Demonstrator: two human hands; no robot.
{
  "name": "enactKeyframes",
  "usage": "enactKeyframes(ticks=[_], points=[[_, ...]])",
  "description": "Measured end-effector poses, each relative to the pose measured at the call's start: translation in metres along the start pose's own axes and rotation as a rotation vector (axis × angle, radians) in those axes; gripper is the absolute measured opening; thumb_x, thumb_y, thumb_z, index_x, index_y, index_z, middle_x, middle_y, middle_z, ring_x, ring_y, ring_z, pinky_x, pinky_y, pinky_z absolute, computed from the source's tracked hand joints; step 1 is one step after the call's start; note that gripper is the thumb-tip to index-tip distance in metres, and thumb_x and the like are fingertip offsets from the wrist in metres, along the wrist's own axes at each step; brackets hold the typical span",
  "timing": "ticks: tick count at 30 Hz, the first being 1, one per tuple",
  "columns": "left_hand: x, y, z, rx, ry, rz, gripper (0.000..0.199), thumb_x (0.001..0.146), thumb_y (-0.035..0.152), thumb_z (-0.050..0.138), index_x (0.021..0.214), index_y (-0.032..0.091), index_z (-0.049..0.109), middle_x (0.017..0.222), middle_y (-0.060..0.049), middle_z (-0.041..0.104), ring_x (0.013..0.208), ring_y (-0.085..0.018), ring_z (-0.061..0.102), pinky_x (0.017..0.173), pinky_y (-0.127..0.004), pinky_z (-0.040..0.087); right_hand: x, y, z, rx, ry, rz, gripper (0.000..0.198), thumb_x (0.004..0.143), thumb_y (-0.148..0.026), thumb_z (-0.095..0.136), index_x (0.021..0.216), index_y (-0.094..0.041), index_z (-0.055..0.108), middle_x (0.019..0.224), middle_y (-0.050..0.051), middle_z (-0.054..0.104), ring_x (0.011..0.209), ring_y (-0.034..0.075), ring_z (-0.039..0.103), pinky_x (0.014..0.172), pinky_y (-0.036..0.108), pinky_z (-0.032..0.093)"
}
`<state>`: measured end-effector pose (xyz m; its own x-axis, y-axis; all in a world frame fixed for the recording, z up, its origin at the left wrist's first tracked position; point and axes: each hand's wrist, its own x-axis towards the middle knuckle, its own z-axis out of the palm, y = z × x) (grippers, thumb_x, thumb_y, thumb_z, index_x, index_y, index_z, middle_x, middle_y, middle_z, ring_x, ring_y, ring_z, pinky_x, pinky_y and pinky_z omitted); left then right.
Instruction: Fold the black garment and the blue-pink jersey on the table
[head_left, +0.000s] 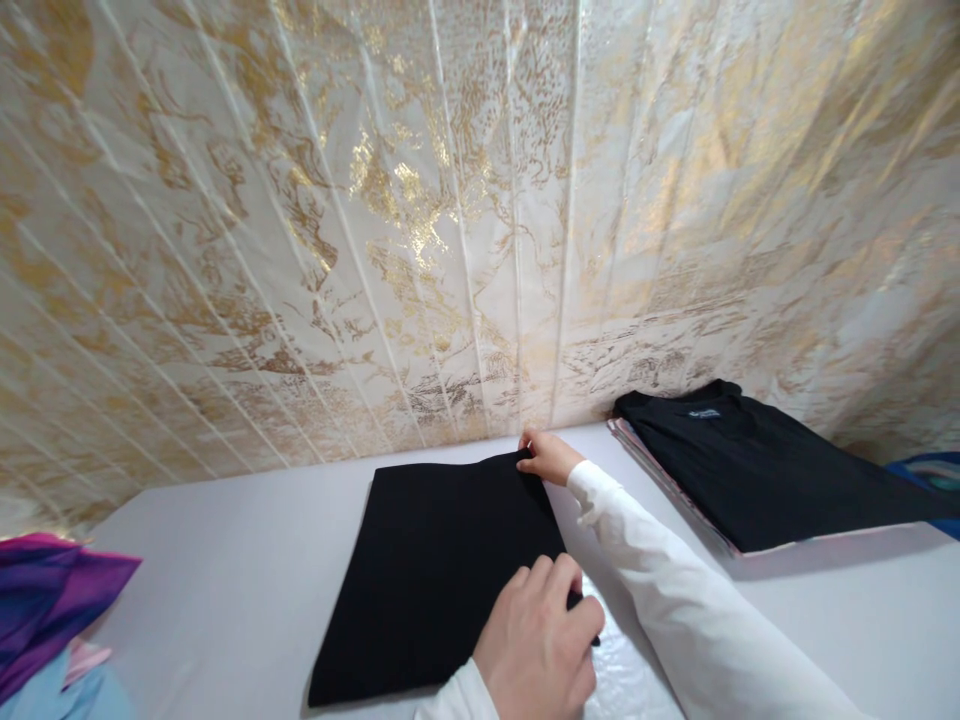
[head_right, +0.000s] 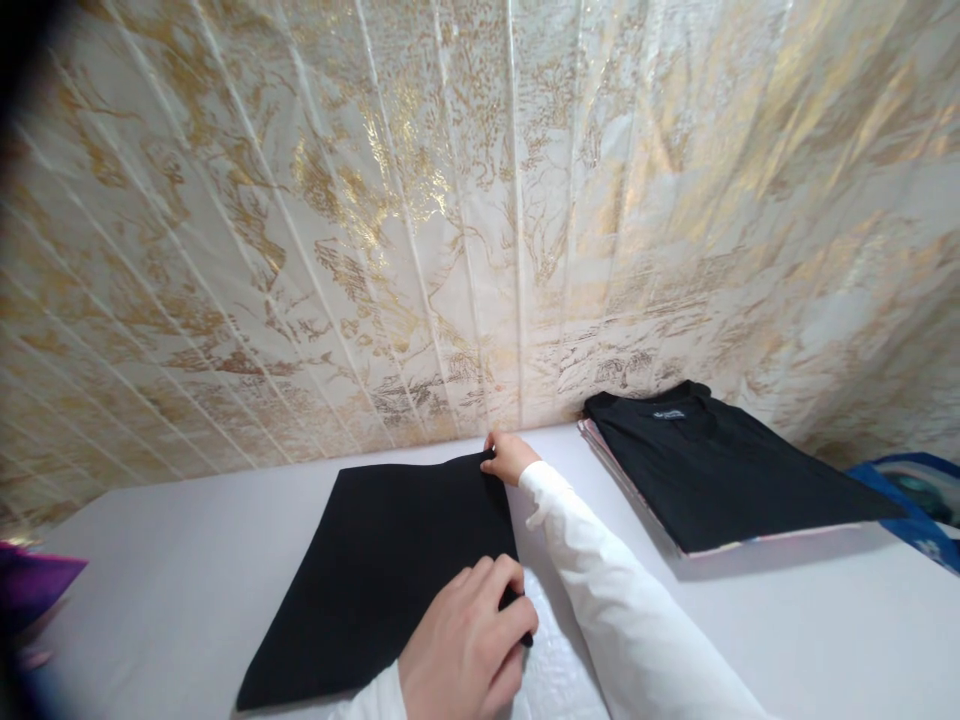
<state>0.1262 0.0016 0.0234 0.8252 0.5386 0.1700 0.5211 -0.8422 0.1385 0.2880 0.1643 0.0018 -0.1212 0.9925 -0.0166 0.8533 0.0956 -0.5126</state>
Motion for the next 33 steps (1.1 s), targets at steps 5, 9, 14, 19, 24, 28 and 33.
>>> enactKeyframes(ticks=[5,9,14,19,24,28,33], points=[[-0.006,-0.004,0.007,-0.022,0.035,0.03,0.013,0.076,0.021,0.062,0.085,0.02,0.054,0.094,-0.002,0.049,0.079,-0.018,0.045,0.064,-0.03,0.04,-0.002,0.002,-0.003,0.045,0.005,0.01,0.024,0.09,-0.033,0.055,0.108,-0.016,0.057,0.101,0.004,0.061,0.081,0.014,0.06,0.069,0.032,0.053],[-0.002,0.001,0.022,0.042,0.094,0.086,0.013,0.077,0.028,0.065,0.083,0.021,0.055,0.088,-0.001,0.05,0.074,-0.017,0.045,0.055,-0.029,0.035,-0.004,0.004,-0.013,0.057,-0.016,-0.006,0.019,0.076,-0.023,0.069,0.093,-0.017,0.062,0.081,-0.001,0.061,0.065,0.011,0.058,0.06,0.025,0.048],[0.007,0.023,0.049,0.057,0.194,0.104,0.012,0.082,0.037,0.064,0.079,0.026,0.06,0.076,0.002,0.054,0.064,-0.015,0.049,0.044,-0.029,0.025,-0.022,0.014,-0.035,0.03,-0.026,-0.056,0.024,0.057,-0.012,0.072,0.077,-0.023,0.065,0.067,-0.003,0.06,0.057,0.013,0.056,0.053,0.023,0.041],[-0.028,0.01,0.029,0.103,0.315,-0.021,0.016,0.095,0.031,0.047,0.104,0.028,0.059,0.102,0.004,0.065,0.081,-0.013,0.06,0.057,-0.027,0.041,-0.043,0.01,-0.047,-0.05,0.034,-0.136,0.022,0.063,-0.014,0.063,0.083,-0.022,0.063,0.083,0.005,0.066,0.07,0.02,0.062,0.066,0.03,0.047],[-0.11,-0.036,-0.009,0.296,0.234,-0.094,0.045,0.095,0.046,0.04,0.126,0.014,0.05,0.136,-0.01,0.049,0.122,-0.023,0.046,0.089,-0.031,0.042,-0.051,-0.055,-0.024,-0.058,0.067,-0.34,0.03,0.079,-0.022,0.051,0.108,-0.024,0.057,0.111,0.008,0.064,0.102,0.023,0.06,0.091,0.037,0.043],[-0.139,-0.051,0.004,0.435,0.285,-0.166,0.045,0.095,0.042,0.042,0.13,0.015,0.047,0.134,-0.009,0.051,0.123,-0.022,0.046,0.093,-0.029,0.04,-0.052,-0.126,0.028,-0.027,-0.086,-0.592,0.038,0.08,-0.013,0.047,0.116,-0.023,0.056,0.125,0.007,0.059,0.116,0.021,0.054,0.098,0.035,0.039],[-0.14,-0.046,0.028,0.548,0.392,-0.183,0.033,0.097,0.033,0.04,0.127,0.024,0.05,0.132,-0.003,0.054,0.122,-0.02,0.047,0.093,-0.028,0.038,-0.014,-0.161,0.075,-0.031,-0.004,-0.531,0.049,0.073,0.0,0.042,0.116,-0.015,0.057,0.13,0.014,0.053,0.124,0.024,0.043,0.101,0.04,0.034]])
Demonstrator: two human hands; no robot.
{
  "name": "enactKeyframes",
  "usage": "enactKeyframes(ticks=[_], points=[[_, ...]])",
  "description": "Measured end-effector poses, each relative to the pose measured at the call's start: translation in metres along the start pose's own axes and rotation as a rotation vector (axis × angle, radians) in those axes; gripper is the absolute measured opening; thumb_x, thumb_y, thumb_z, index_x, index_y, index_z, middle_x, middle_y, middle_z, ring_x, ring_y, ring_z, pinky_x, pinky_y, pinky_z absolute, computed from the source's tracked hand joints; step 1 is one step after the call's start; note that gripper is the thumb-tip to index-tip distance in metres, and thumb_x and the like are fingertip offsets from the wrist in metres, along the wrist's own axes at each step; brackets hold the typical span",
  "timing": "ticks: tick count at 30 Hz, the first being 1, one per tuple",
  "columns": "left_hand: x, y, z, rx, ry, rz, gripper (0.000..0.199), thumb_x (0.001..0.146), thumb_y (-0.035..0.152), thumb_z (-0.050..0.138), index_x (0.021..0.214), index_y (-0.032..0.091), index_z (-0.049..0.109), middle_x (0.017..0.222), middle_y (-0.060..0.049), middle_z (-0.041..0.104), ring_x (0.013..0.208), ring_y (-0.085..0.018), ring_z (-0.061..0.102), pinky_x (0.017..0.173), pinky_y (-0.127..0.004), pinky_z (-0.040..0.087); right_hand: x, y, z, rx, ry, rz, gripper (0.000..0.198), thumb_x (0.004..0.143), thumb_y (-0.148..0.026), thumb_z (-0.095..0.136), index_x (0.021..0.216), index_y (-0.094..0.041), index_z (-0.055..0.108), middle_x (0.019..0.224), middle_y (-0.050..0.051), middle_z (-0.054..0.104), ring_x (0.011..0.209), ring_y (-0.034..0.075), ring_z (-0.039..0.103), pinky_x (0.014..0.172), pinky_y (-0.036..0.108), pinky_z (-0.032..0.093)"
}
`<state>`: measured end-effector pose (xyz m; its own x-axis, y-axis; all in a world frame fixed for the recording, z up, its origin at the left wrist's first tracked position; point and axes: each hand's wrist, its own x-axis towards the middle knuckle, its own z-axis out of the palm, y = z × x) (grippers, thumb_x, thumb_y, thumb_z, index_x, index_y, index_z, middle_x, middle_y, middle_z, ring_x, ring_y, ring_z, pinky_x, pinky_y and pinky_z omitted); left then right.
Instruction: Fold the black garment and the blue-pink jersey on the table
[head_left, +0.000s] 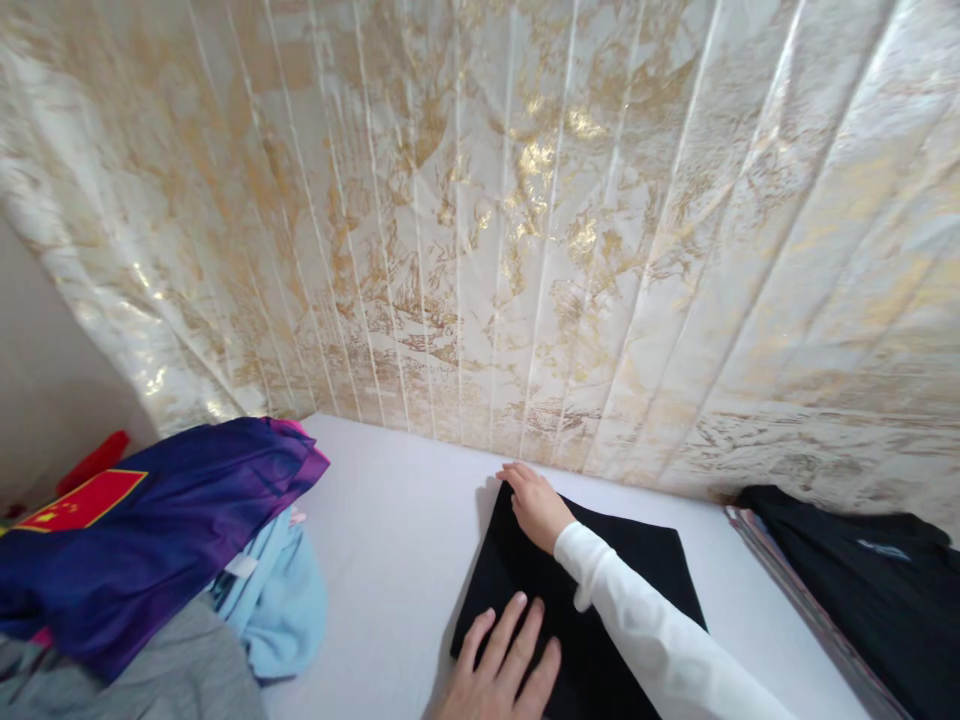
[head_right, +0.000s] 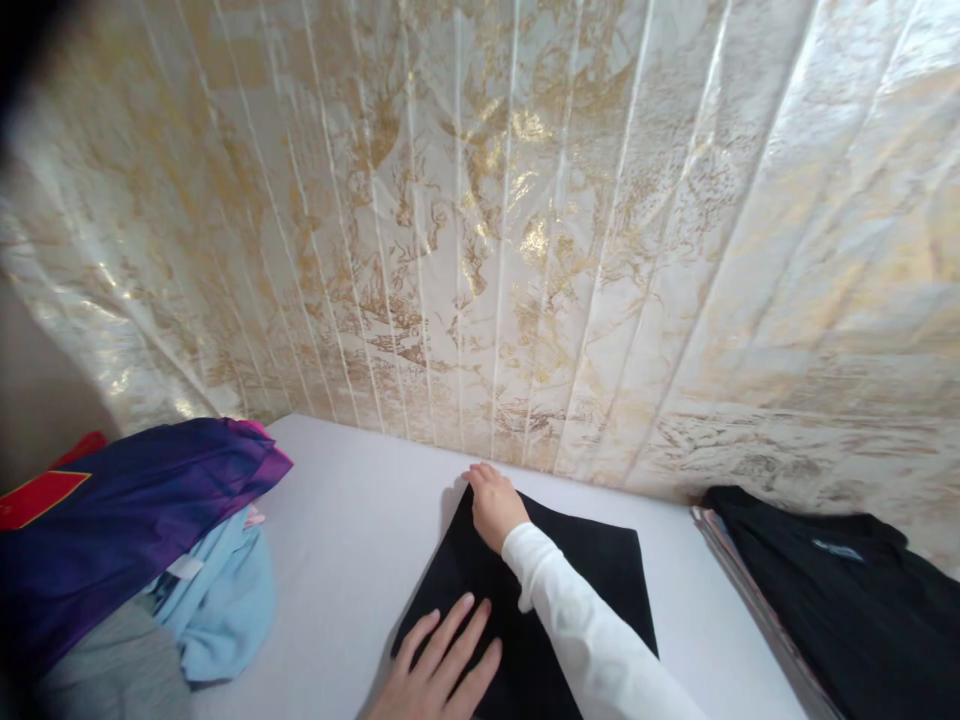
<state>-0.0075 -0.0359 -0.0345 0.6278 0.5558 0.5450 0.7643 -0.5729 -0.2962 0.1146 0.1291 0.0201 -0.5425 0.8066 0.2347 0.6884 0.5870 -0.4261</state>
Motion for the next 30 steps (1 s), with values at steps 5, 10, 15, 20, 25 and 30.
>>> enactKeyframes(ticks=[5,10,15,20,25,30], points=[[-0.02,-0.007,-0.007,-0.161,-0.06,-0.446,0.057,0.086,0.04,0.05,0.137,0.017,0.037,0.139,-0.012,0.045,0.123,-0.029,0.044,0.092,-0.038,0.039,0.028,0.03,0.007,0.062,0.054,0.093,0.048,0.065,0.002,0.041,0.102,-0.02,0.063,0.103,0.007,0.065,0.109,0.023,0.048,0.096,0.04,0.035],[-0.032,-0.018,-0.019,-0.456,-0.046,-0.68,0.048,0.082,0.028,0.053,0.127,0.018,0.041,0.12,-0.012,0.055,0.108,-0.027,0.052,0.088,-0.04,0.042,0.02,0.049,0.002,0.184,0.053,0.09,0.037,0.067,-0.009,0.042,0.094,-0.023,0.063,0.088,0.002,0.061,0.093,0.021,0.05,0.09,0.037,0.039],[-0.017,-0.025,-0.033,-0.599,-0.099,-0.648,0.039,0.084,0.017,0.048,0.123,0.021,0.043,0.108,-0.007,0.059,0.098,-0.023,0.054,0.085,-0.037,0.042,0.012,0.054,-0.004,0.285,0.037,0.037,0.026,0.065,-0.014,0.046,0.084,-0.022,0.061,0.096,0.004,0.058,0.101,0.023,0.048,0.097,0.042,0.031],[-0.012,-0.025,-0.034,-0.61,-0.1,-0.644,0.039,0.082,0.013,0.048,0.12,0.021,0.045,0.106,-0.006,0.059,0.098,-0.023,0.053,0.086,-0.038,0.041,0.01,0.055,-0.002,0.415,0.012,-0.005,0.023,0.07,-0.022,0.051,0.092,-0.023,0.056,0.107,0.003,0.061,0.104,0.02,0.053,0.097,0.038,0.035],[-0.016,-0.023,-0.03,-0.627,-0.062,-0.69,0.041,0.082,0.014,0.048,0.122,0.021,0.044,0.101,-0.006,0.059,0.093,-0.023,0.054,0.083,-0.038,0.042,0.009,0.059,-0.002,0.431,0.065,0.045,0.022,0.074,-0.035,0.058,0.09,-0.022,0.06,0.089,0.002,0.062,0.092,0.02,0.054,0.092,0.038,0.038],[-0.016,-0.026,-0.031,-0.657,-0.098,-0.699,0.037,0.084,0.015,0.049,0.121,0.022,0.044,0.099,-0.006,0.059,0.091,-0.022,0.054,0.083,-0.037,0.042,0.003,0.06,-0.01,0.499,0.082,0.069,0.026,0.082,-0.047,0.05,0.077,-0.022,0.052,0.069,-0.002,0.056,0.068,0.015,0.054,0.067,0.028,0.046]])
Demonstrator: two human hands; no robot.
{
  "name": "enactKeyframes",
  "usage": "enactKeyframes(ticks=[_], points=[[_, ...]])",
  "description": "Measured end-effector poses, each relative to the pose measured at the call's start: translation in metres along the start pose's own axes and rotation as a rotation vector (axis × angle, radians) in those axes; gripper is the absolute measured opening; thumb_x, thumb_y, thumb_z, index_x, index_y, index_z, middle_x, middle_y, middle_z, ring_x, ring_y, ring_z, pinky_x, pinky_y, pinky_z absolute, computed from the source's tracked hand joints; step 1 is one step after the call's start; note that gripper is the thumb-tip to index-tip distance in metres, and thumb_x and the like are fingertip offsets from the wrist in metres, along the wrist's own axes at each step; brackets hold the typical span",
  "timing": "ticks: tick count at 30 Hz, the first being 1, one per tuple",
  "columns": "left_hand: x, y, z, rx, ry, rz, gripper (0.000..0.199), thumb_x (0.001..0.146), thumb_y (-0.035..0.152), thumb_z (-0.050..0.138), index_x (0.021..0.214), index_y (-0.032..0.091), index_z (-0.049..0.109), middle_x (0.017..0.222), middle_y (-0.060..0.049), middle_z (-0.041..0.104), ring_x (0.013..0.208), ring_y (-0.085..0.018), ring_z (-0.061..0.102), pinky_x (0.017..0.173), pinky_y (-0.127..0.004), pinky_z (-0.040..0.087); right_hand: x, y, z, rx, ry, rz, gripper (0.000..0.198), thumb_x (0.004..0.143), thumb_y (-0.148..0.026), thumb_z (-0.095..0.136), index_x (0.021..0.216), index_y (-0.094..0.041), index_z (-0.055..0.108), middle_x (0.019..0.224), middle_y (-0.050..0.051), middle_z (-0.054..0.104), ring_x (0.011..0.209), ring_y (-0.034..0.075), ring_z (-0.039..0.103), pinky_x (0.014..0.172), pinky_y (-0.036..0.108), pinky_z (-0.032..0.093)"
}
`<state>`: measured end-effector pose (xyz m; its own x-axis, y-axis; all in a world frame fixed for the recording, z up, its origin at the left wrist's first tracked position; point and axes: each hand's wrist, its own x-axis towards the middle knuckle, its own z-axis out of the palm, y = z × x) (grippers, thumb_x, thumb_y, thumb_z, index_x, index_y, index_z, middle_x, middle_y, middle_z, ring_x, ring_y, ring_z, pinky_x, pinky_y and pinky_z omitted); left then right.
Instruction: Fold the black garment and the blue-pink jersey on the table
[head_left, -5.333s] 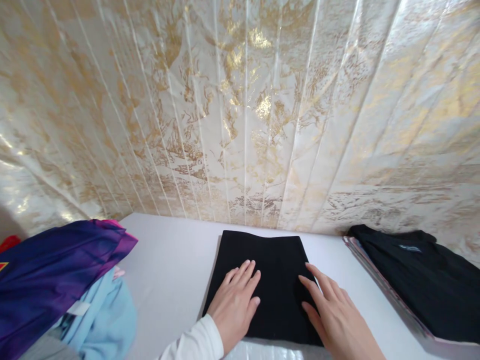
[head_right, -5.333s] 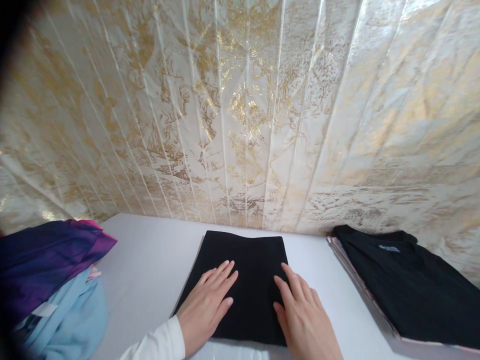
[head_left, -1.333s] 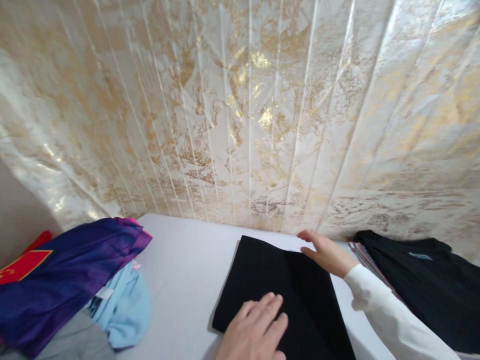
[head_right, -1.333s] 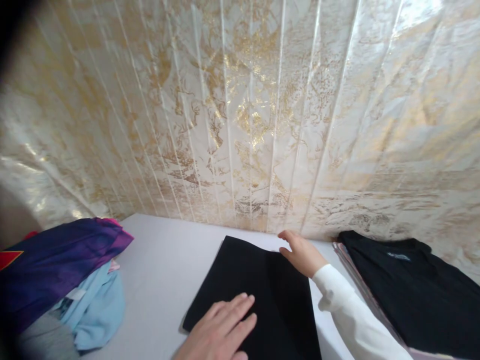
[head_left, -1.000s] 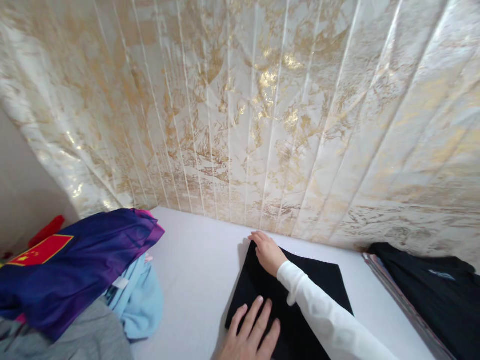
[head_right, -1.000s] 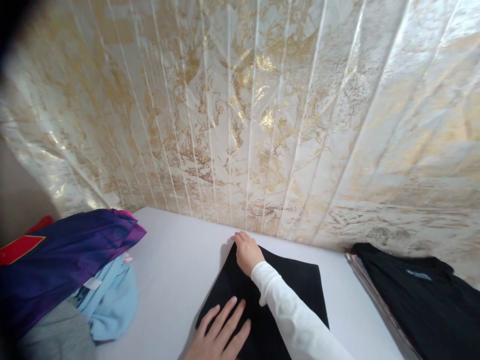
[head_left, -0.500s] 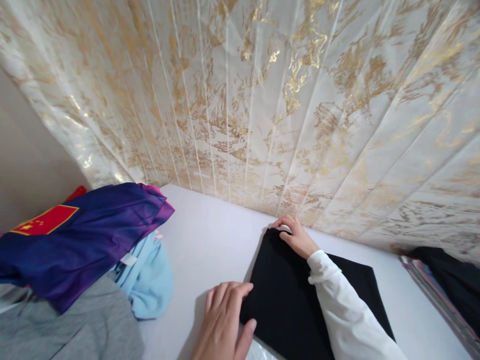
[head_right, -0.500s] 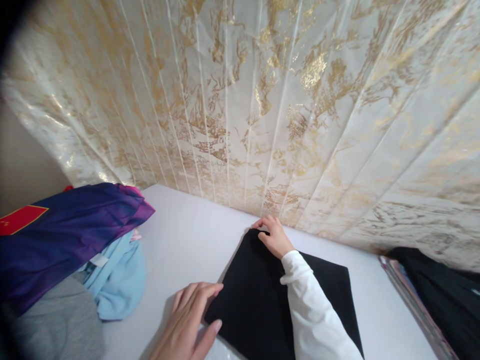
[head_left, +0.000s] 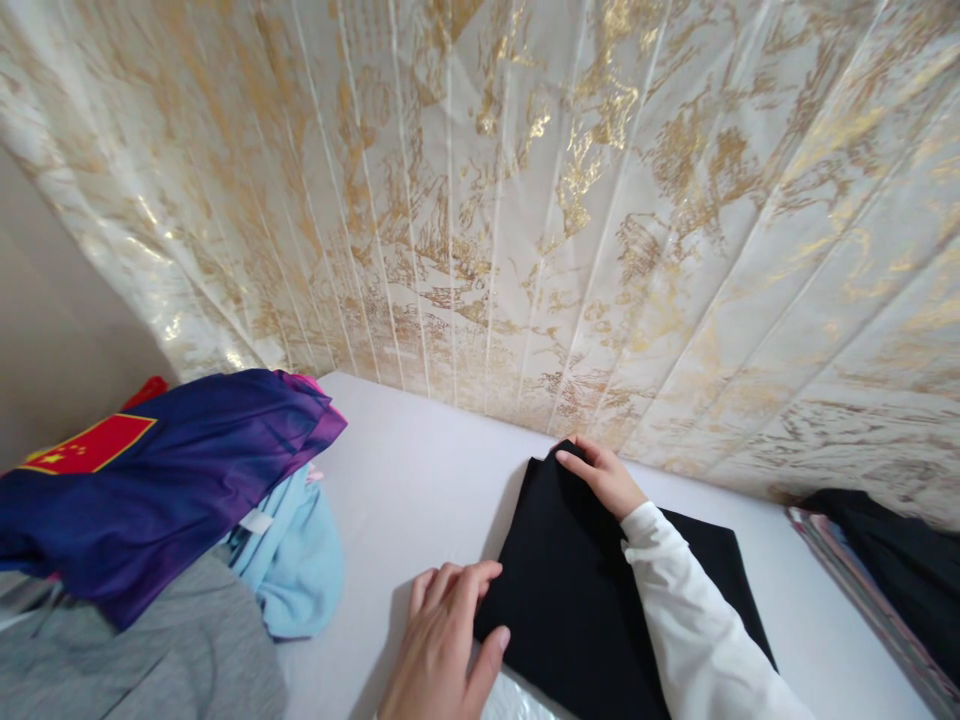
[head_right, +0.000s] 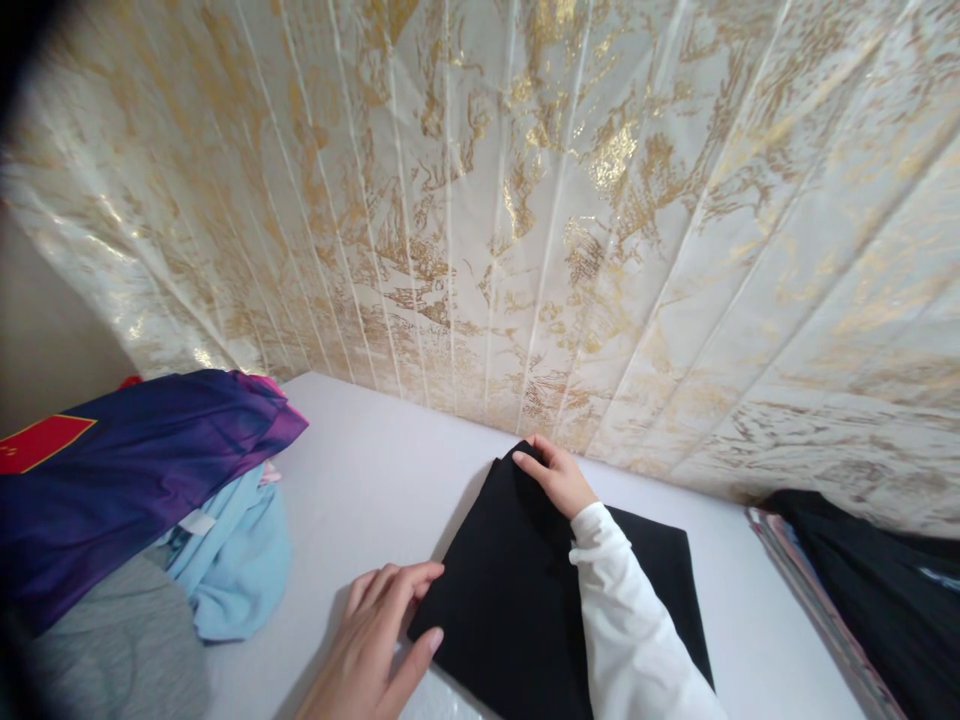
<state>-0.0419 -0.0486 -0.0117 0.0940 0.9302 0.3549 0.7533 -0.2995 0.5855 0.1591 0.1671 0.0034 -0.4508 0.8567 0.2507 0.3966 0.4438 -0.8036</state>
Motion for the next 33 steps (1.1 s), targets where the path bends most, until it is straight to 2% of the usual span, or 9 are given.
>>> enactKeyframes(ticks=[3,9,14,18,22,28,30,33], points=[[0.002,0.002,-0.002,0.006,-0.018,-0.027,0.03,0.085,0.018,0.05,0.115,0.022,0.049,0.096,-0.005,0.059,0.09,-0.022,0.054,0.081,-0.035,0.042,-0.002,-0.003,-0.003,0.006,0.026,-0.01,0.029,0.084,-0.051,0.046,0.08,-0.022,0.05,0.07,-0.002,0.058,0.067,0.015,0.056,0.063,0.026,0.047],[0.009,0.007,-0.006,0.046,-0.093,-0.027,0.014,0.086,0.014,0.05,0.095,0.023,0.054,0.091,0.0,0.061,0.084,-0.02,0.053,0.079,-0.035,0.037,0.003,-0.003,0.008,-0.193,0.049,-0.013,0.025,0.081,-0.047,0.055,0.086,-0.024,0.061,0.087,0.001,0.067,0.085,0.021,0.061,0.08,0.031,0.045],[0.012,0.008,-0.008,0.08,-0.124,-0.036,0.011,0.086,0.012,0.048,0.086,0.022,0.052,0.084,0.002,0.06,0.081,-0.019,0.053,0.077,-0.035,0.035,0.005,0.002,0.026,-0.428,0.072,0.064,0.017,0.08,-0.04,0.059,0.088,-0.026,0.065,0.087,0.004,0.07,0.083,0.024,0.064,0.074,0.034,0.044],[0.009,0.009,-0.008,0.069,-0.06,-0.069,0.012,0.087,0.014,0.045,0.094,0.023,0.05,0.083,0.0,0.058,0.081,-0.02,0.052,0.077,-0.034,0.037,0.004,0.002,0.032,-0.545,0.086,0.084,0.019,0.084,-0.041,0.056,0.09,-0.025,0.064,0.085,0.006,0.07,0.08,0.024,0.064,0.068,0.033,0.043],[0.008,0.01,-0.008,0.093,-0.034,-0.033,0.017,0.085,0.012,0.043,0.097,0.023,0.048,0.084,0.0,0.057,0.081,-0.02,0.052,0.078,-0.034,0.037,0.005,0.002,0.034,-0.597,0.101,0.06,0.021,0.088,-0.042,0.051,0.09,-0.024,0.061,0.082,0.006,0.068,0.077,0.023,0.062,0.066,0.031,0.042],[0.012,0.012,-0.007,0.16,-0.095,0.028,0.02,0.08,0.008,0.044,0.091,0.022,0.053,0.093,-0.002,0.057,0.089,-0.022,0.052,0.081,-0.038,0.036,0.007,0.007,0.035,-0.594,0.132,-0.038,0.026,0.09,-0.043,0.047,0.091,-0.022,0.06,0.093,0.009,0.062,0.093,0.025,0.054,0.083,0.037,0.04],[0.011,0.01,-0.006,0.154,-0.071,0.02,0.024,0.08,0.01,0.046,0.099,0.022,0.053,0.103,-0.005,0.057,0.097,-0.024,0.051,0.084,-0.039,0.037,0.007,0.008,0.036,-0.566,0.124,-0.057,0.028,0.091,-0.043,0.043,0.094,-0.021,0.06,0.095,0.01,0.061,0.094,0.026,0.052,0.086,0.04,0.038],[0.009,0.005,-0.002,0.144,-0.046,-0.001,0.041,0.081,0.013,0.048,0.121,0.021,0.046,0.117,-0.009,0.054,0.107,-0.026,0.048,0.089,-0.041,0.037,0.007,0.009,0.036,-0.491,0.071,-0.087,0.025,0.089,-0.041,0.046,0.095,-0.023,0.062,0.093,0.008,0.061,0.092,0.025,0.051,0.087,0.041,0.037]])
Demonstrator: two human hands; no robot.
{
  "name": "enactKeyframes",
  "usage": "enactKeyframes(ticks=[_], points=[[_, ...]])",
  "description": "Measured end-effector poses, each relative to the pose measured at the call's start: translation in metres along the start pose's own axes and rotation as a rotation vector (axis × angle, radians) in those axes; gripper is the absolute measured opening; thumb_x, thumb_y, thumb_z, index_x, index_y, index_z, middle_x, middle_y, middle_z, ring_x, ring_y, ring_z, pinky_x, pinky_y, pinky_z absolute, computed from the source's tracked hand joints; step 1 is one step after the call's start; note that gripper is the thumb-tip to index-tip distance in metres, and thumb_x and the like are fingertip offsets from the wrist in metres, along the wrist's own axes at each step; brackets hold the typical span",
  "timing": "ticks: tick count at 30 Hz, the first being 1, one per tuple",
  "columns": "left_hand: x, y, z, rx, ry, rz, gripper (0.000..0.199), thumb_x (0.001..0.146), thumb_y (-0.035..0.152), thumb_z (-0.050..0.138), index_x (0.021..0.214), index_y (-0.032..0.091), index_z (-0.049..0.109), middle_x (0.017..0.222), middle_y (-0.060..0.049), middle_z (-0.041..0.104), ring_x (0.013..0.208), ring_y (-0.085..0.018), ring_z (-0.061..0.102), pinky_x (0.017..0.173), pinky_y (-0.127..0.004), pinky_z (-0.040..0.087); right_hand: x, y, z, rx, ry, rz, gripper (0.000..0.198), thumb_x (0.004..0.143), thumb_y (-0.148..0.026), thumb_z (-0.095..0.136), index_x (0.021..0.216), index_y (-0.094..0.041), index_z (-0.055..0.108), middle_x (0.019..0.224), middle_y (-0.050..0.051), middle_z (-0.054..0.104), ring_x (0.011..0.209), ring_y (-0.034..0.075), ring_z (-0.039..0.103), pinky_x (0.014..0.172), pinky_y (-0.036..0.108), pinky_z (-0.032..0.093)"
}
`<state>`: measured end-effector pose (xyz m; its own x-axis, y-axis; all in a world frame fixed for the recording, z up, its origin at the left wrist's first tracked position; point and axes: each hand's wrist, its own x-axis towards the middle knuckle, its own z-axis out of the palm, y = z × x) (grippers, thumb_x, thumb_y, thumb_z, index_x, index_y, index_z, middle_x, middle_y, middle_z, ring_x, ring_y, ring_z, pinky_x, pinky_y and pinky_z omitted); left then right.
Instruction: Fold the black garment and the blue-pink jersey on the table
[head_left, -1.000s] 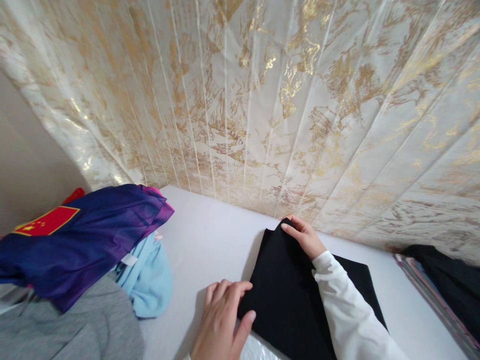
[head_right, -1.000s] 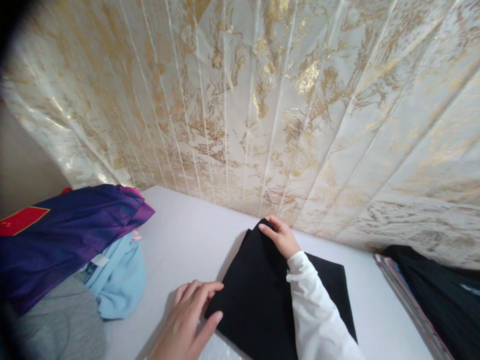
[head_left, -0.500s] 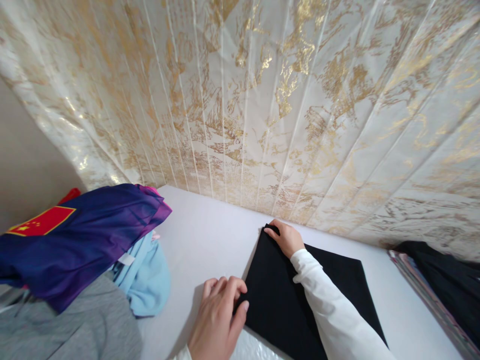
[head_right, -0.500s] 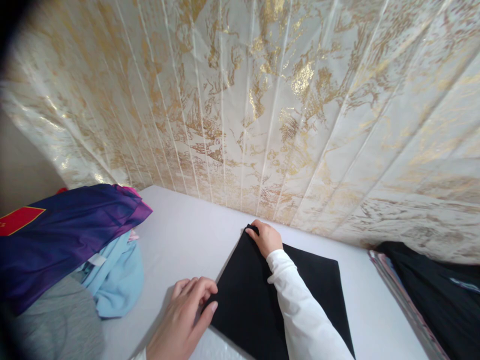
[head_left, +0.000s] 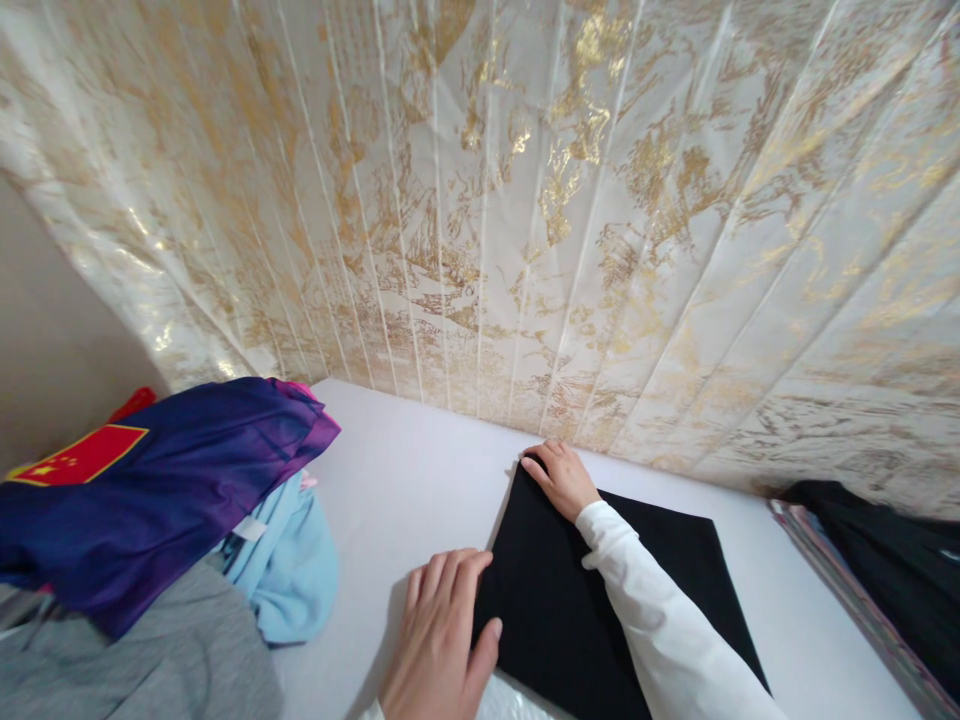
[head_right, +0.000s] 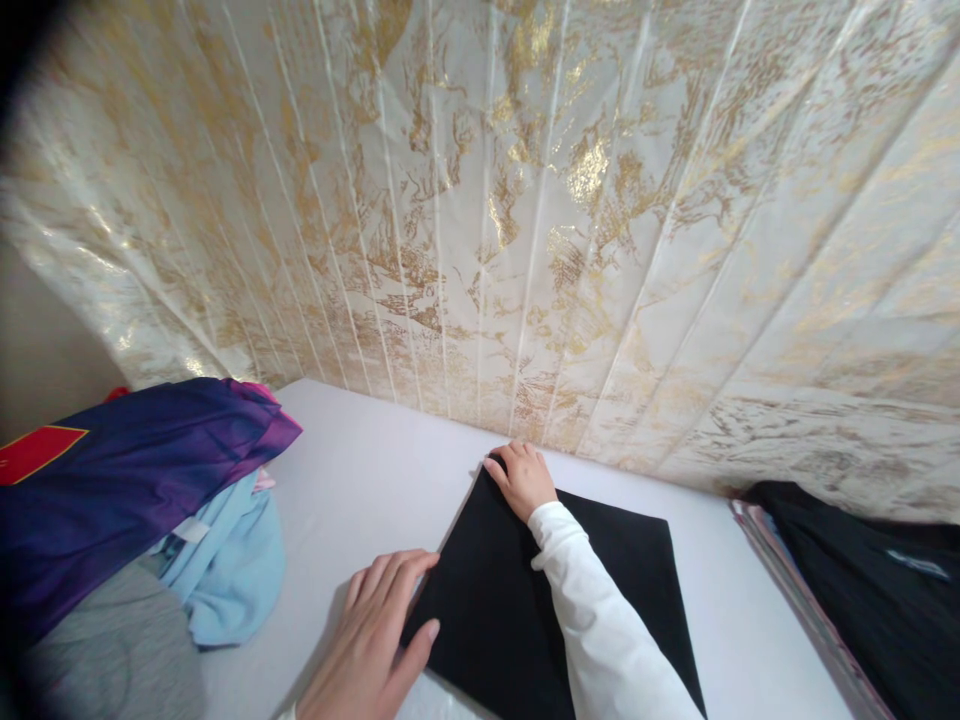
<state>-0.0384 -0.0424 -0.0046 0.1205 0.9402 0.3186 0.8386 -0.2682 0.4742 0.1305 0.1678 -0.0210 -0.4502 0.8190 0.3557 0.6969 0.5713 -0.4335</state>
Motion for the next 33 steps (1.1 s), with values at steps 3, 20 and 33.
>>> enactKeyframes(ticks=[3,20,33], points=[[-0.002,-0.005,0.006,0.024,-0.021,-0.029,0.049,0.079,0.015,0.05,0.127,0.02,0.042,0.128,-0.011,0.049,0.116,-0.028,0.043,0.094,-0.044,0.036,0.0,0.002,-0.002,0.11,-0.038,-0.015,0.02,0.081,-0.042,0.056,0.087,-0.023,0.061,0.086,0.005,0.06,0.089,0.025,0.05,0.085,0.042,0.038],[0.017,0.011,-0.009,-0.099,-0.138,-0.118,0.011,0.09,0.026,0.047,0.081,0.021,0.051,0.091,-0.001,0.055,0.09,-0.022,0.049,0.079,-0.038,0.035,-0.003,0.002,-0.025,0.469,-0.104,-0.004,0.026,0.082,-0.05,0.05,0.084,-0.024,0.049,0.079,-0.001,0.059,0.078,0.018,0.056,0.075,0.031,0.045],[0.019,0.014,-0.015,0.063,-0.177,-0.03,0.024,0.092,0.031,0.048,0.072,0.019,0.057,0.082,-0.002,0.055,0.087,-0.023,0.047,0.079,-0.042,0.03,0.0,0.0,-0.013,0.395,-0.06,0.014,0.015,0.077,-0.035,0.056,0.085,-0.022,0.06,0.087,0.003,0.064,0.089,0.022,0.056,0.087,0.038,0.04]])
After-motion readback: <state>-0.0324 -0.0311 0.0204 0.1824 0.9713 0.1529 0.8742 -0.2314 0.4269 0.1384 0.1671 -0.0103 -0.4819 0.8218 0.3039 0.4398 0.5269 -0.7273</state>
